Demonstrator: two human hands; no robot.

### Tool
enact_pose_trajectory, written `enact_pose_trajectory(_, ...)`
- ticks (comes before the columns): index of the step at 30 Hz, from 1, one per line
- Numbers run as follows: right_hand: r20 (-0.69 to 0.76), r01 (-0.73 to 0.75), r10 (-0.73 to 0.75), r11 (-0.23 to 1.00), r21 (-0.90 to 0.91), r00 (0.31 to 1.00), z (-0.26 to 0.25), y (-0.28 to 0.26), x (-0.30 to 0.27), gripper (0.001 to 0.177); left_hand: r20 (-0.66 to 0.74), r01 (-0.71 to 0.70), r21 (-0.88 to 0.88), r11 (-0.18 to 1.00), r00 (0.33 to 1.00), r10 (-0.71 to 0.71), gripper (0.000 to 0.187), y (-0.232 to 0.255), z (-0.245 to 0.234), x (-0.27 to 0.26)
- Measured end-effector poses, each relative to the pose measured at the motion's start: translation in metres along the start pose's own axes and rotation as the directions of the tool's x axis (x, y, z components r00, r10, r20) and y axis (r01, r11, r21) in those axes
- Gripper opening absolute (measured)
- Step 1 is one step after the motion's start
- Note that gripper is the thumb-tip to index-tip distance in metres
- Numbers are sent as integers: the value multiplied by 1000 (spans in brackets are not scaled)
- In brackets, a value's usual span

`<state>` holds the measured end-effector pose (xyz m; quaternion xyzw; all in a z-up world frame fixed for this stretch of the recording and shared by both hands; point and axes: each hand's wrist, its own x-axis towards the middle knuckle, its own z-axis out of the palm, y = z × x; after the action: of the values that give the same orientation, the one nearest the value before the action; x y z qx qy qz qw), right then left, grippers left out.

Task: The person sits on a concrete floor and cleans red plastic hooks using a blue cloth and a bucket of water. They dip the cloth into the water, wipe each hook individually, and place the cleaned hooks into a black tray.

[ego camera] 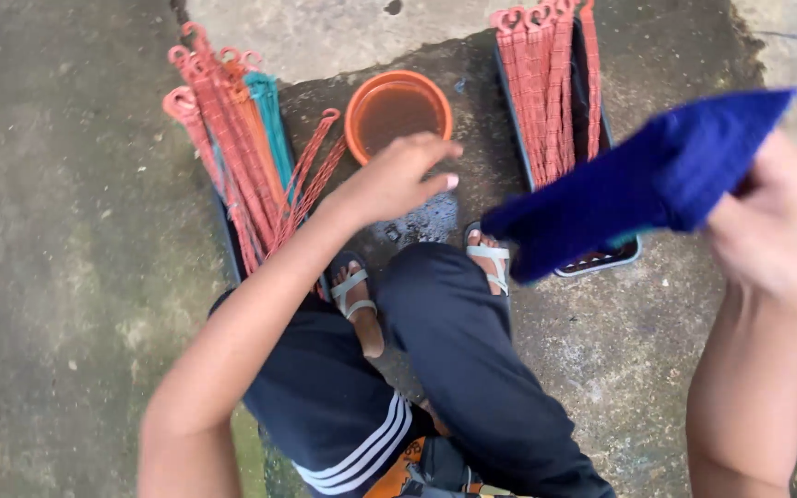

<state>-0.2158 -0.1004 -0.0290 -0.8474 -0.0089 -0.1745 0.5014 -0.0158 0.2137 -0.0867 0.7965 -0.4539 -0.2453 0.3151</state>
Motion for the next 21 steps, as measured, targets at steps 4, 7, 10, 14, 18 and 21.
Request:
enact_pose_trajectory(4, 188, 16, -66, 966, 258, 980, 39, 1, 54, 21, -336, -78, -358, 931, 940, -51, 37, -26, -1, -40)
enact_pose_trajectory(7, 236, -76, 8, 958, 277, 972, 60, -9, 75, 23, -613, -160, -502, 850, 760, -219, 26, -55, 5, -63)
enact_pose_trajectory(10, 222, -104, 48, 963, 247, 974, 79, -29, 87, 27, -671, 3, -263, 965, 718, -185, 26, -68, -17, -93)
enact_pose_trajectory(14, 198, -113, 77, 978, 174, 977, 96, -42, 90, 24, -713, 150, -332, 931, 607, -351, 24, -99, -28, -122)
enact_pose_trajectory(18, 170, -186, 153, 962, 198, 974, 137, -30, 96, 29, -598, 328, -258, 909, 685, -417, 23, -161, -33, -124)
enact_pose_trajectory(21, 132, -193, 171, 965, 176, 976, 179, 18, 96, 27, -417, 501, -153, 852, 749, -516, 21, -211, -33, -114)
